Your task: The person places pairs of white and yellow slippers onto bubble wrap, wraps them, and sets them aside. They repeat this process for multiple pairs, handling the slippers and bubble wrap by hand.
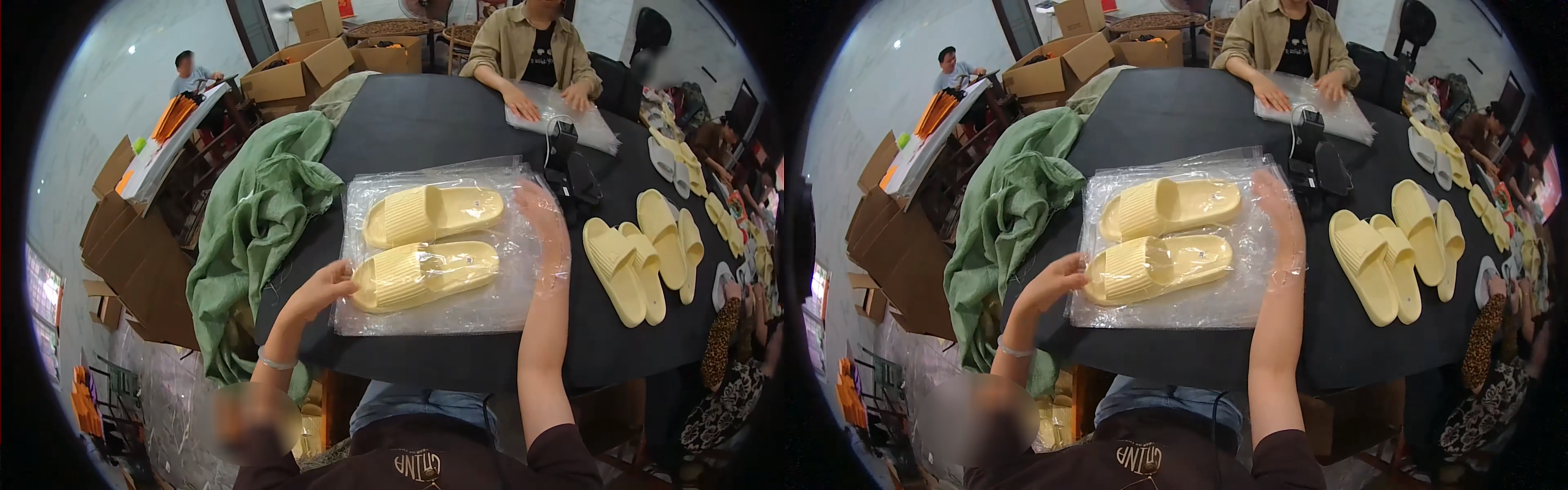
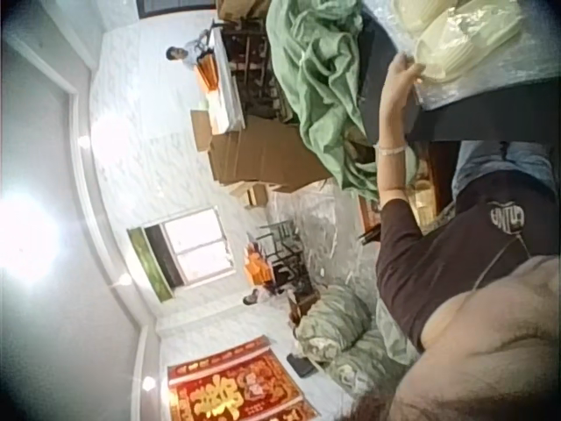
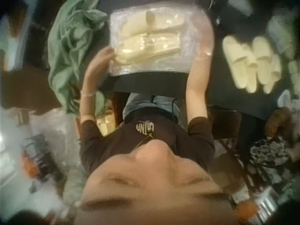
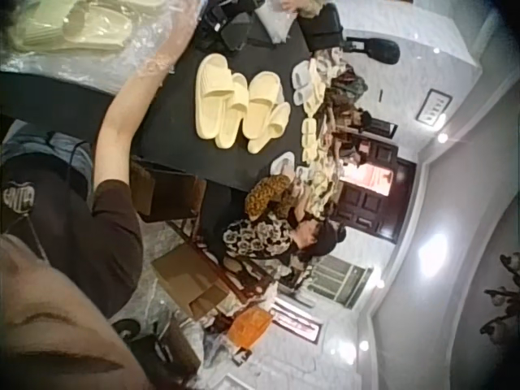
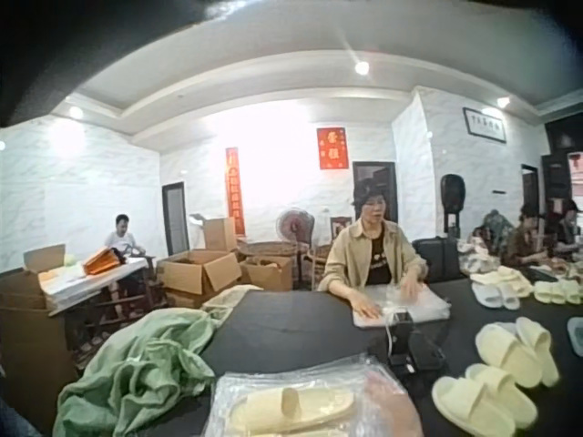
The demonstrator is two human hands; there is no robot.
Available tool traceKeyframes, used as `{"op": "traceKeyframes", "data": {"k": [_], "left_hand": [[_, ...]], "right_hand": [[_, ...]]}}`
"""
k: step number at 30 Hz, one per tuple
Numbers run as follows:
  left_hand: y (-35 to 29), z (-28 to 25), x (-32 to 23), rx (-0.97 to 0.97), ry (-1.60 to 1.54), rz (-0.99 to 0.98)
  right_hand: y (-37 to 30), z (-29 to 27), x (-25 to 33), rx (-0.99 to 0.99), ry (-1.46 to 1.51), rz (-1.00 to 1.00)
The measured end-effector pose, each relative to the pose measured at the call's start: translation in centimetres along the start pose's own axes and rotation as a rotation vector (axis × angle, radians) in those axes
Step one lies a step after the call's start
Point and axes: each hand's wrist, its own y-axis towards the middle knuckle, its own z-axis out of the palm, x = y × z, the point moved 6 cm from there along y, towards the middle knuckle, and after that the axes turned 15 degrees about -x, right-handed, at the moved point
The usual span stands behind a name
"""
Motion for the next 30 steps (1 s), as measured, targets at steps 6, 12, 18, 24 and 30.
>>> {"op": "traceKeyframes", "data": {"k": [6,12,18,24,30], "left_hand": [[2.2,-1.9,-6.1,-0.58,0.532,0.631],[8.8,1.8,-1.2,-0.4,0.731,0.411],[8.9,3.2,2.0,-0.38,0.865,0.318],[8.8,2.9,2.3,-0.399,0.859,0.311],[9.1,3.1,2.2,-0.4,0.823,0.32]], "right_hand": [[-2.5,-6.0,6.6,0.158,0.264,0.642],[-3.6,-7.7,10.5,0.269,0.414,0.744],[-2.9,-7.7,12.0,0.262,0.237,0.405],[-3.2,-7.8,10.5,0.233,0.883,0.429],[-2.4,-4.2,6.1,0.445,0.59,0.461]]}}
